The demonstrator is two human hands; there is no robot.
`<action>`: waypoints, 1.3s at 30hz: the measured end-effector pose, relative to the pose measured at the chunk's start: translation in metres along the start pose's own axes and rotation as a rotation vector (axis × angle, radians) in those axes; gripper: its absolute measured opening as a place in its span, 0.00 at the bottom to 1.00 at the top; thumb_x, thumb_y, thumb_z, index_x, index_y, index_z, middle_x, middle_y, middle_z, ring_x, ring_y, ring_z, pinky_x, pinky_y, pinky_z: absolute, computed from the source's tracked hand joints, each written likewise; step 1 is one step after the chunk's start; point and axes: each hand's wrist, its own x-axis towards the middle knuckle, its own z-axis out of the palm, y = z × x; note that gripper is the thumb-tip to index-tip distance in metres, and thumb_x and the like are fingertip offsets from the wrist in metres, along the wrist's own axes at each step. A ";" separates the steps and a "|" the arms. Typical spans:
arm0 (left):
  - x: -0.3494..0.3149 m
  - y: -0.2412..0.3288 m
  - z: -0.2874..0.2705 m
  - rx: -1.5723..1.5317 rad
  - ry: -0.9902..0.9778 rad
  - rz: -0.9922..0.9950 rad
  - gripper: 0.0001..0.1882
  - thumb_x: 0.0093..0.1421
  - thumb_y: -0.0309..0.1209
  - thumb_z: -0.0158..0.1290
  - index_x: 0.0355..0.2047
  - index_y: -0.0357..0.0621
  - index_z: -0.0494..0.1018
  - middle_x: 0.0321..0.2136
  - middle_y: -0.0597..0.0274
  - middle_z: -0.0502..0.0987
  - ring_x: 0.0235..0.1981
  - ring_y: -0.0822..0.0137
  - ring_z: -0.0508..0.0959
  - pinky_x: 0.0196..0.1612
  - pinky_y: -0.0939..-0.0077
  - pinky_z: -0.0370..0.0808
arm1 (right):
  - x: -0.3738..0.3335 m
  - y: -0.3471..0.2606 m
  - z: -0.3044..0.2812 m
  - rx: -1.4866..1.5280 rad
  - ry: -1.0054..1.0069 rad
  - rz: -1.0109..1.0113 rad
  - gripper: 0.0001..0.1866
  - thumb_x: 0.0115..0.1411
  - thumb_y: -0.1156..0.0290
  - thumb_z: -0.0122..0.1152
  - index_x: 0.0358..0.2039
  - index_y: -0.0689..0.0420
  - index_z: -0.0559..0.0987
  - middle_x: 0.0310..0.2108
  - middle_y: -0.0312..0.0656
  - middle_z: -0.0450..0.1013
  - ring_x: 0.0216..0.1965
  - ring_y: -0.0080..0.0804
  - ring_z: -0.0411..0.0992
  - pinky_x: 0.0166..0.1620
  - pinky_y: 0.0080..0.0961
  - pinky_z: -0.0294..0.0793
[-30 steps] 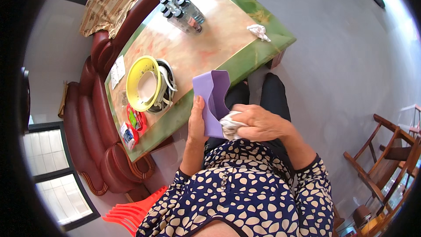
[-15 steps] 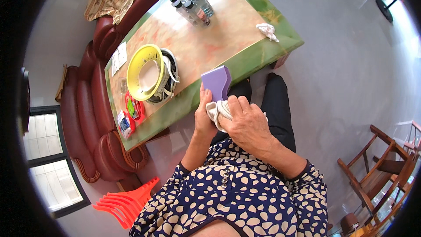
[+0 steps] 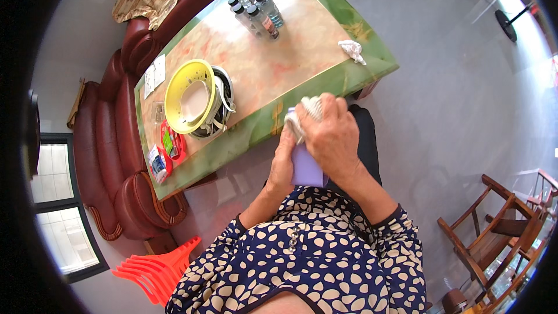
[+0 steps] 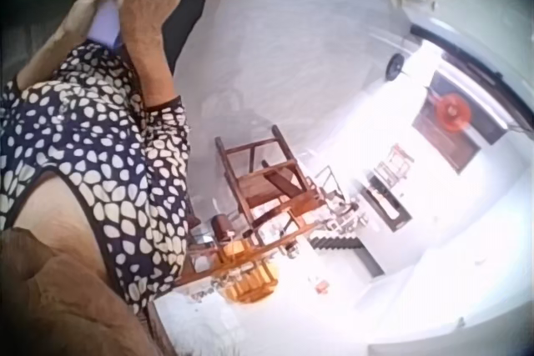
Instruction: The person wipes a purple plastic container and several white bowls with a white cloth. They handle the items one at a time, wiping the exterior and interior surfaces before placing them on the table.
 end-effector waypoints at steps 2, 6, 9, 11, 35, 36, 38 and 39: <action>-0.008 0.009 0.011 0.119 -0.070 0.033 0.29 0.70 0.43 0.36 0.67 0.44 0.47 0.59 0.60 0.61 0.57 0.69 0.65 0.59 0.74 0.63 | 0.007 0.015 0.008 0.103 0.034 0.169 0.17 0.48 0.72 0.61 0.41 0.51 0.81 0.38 0.43 0.66 0.39 0.40 0.68 0.38 0.33 0.72; 0.000 0.019 0.008 0.063 0.006 0.151 0.28 0.70 0.44 0.36 0.65 0.45 0.50 0.58 0.60 0.63 0.56 0.68 0.66 0.59 0.73 0.64 | 0.000 0.039 0.011 0.863 0.089 0.576 0.11 0.57 0.76 0.59 0.41 0.57 0.79 0.37 0.43 0.70 0.40 0.32 0.71 0.43 0.25 0.73; 0.007 0.025 0.001 -0.012 -0.034 0.122 0.28 0.69 0.46 0.38 0.64 0.46 0.52 0.56 0.62 0.65 0.55 0.68 0.67 0.57 0.73 0.65 | -0.017 0.027 -0.002 1.331 -0.287 0.827 0.09 0.59 0.72 0.59 0.38 0.61 0.79 0.36 0.39 0.71 0.40 0.27 0.70 0.42 0.24 0.72; 0.003 0.023 0.012 -0.030 0.015 0.112 0.29 0.68 0.45 0.41 0.64 0.47 0.52 0.54 0.62 0.67 0.53 0.69 0.68 0.57 0.73 0.66 | -0.022 0.019 -0.001 1.233 -0.564 0.699 0.15 0.58 0.62 0.62 0.36 0.62 0.79 0.36 0.40 0.69 0.43 0.29 0.69 0.46 0.25 0.69; 0.001 0.030 -0.014 -0.166 -0.178 -0.065 0.28 0.62 0.34 0.48 0.61 0.44 0.56 0.52 0.54 0.70 0.50 0.62 0.74 0.52 0.64 0.73 | -0.037 0.011 -0.028 0.917 -0.223 -0.110 0.11 0.48 0.67 0.66 0.31 0.58 0.81 0.37 0.46 0.68 0.39 0.43 0.68 0.42 0.34 0.72; 0.002 0.030 -0.016 -0.207 -0.186 -0.115 0.29 0.62 0.37 0.48 0.61 0.44 0.56 0.53 0.56 0.70 0.50 0.62 0.74 0.53 0.65 0.73 | -0.036 0.013 -0.031 0.764 -0.186 0.027 0.13 0.49 0.69 0.64 0.36 0.58 0.81 0.39 0.48 0.67 0.42 0.45 0.68 0.45 0.36 0.71; 0.005 0.023 -0.024 -0.211 -0.227 -0.103 0.26 0.65 0.39 0.45 0.61 0.44 0.56 0.53 0.58 0.69 0.51 0.65 0.73 0.54 0.68 0.71 | -0.025 0.008 -0.033 0.381 -0.068 0.133 0.17 0.47 0.70 0.63 0.40 0.58 0.79 0.42 0.48 0.66 0.44 0.45 0.67 0.44 0.36 0.71; 0.004 0.022 -0.024 -0.194 -0.234 -0.088 0.25 0.67 0.40 0.44 0.61 0.44 0.57 0.53 0.58 0.69 0.52 0.67 0.72 0.55 0.69 0.70 | -0.020 0.003 -0.031 0.222 -0.003 0.158 0.19 0.47 0.70 0.63 0.42 0.58 0.79 0.43 0.48 0.65 0.44 0.46 0.66 0.44 0.36 0.71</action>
